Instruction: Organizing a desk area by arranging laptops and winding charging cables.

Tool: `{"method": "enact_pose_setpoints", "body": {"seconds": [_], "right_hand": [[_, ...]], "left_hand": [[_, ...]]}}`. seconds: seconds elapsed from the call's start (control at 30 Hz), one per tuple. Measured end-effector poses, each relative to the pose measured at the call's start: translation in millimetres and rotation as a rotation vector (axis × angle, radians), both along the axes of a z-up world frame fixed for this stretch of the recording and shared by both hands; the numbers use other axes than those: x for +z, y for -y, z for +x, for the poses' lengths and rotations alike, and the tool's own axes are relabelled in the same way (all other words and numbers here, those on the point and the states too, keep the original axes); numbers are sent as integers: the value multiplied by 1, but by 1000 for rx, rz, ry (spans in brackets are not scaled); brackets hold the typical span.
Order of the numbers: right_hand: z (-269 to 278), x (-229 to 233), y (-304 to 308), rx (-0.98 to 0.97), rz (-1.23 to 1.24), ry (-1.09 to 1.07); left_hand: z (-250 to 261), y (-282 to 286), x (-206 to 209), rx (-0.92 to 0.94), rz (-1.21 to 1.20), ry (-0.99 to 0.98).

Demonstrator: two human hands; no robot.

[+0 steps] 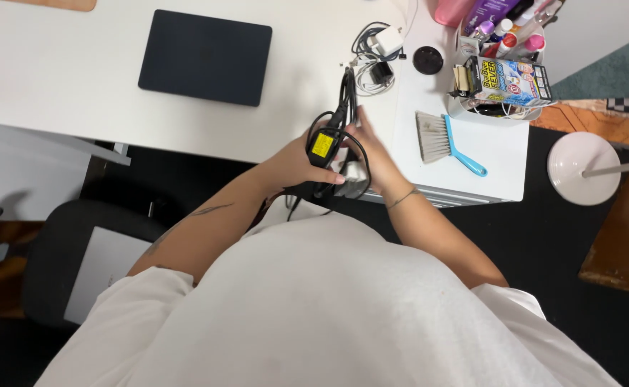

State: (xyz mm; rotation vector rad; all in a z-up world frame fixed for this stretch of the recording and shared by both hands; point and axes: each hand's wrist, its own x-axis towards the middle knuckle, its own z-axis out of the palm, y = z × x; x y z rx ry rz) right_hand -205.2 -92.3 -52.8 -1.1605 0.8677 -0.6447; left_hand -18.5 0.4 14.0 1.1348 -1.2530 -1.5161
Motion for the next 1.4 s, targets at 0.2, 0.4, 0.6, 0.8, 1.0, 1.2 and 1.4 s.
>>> {"method": "enact_pose_setpoints", "body": {"seconds": [0.2, 0.4, 0.6, 0.8, 1.0, 1.2, 1.4], "right_hand": [[25, 42, -14, 92, 144, -133], [33, 33, 14, -4, 124, -28], [44, -9, 57, -50, 76, 5], [90, 13, 96, -41, -74, -342], [100, -4, 131, -24, 98, -440], [105, -26, 141, -270, 249, -69], [105, -25, 154, -196, 223, -204]], "left_hand": [[0, 34, -24, -96, 19, -55], [0, 70, -75, 83, 57, -71], [21, 119, -107, 59, 309, -310], [42, 165, -107, 19, 601, -550], [78, 209, -140, -38, 756, -687], [95, 238, -118, -77, 717, -890], [89, 263, -163, -59, 670, -899]]}}
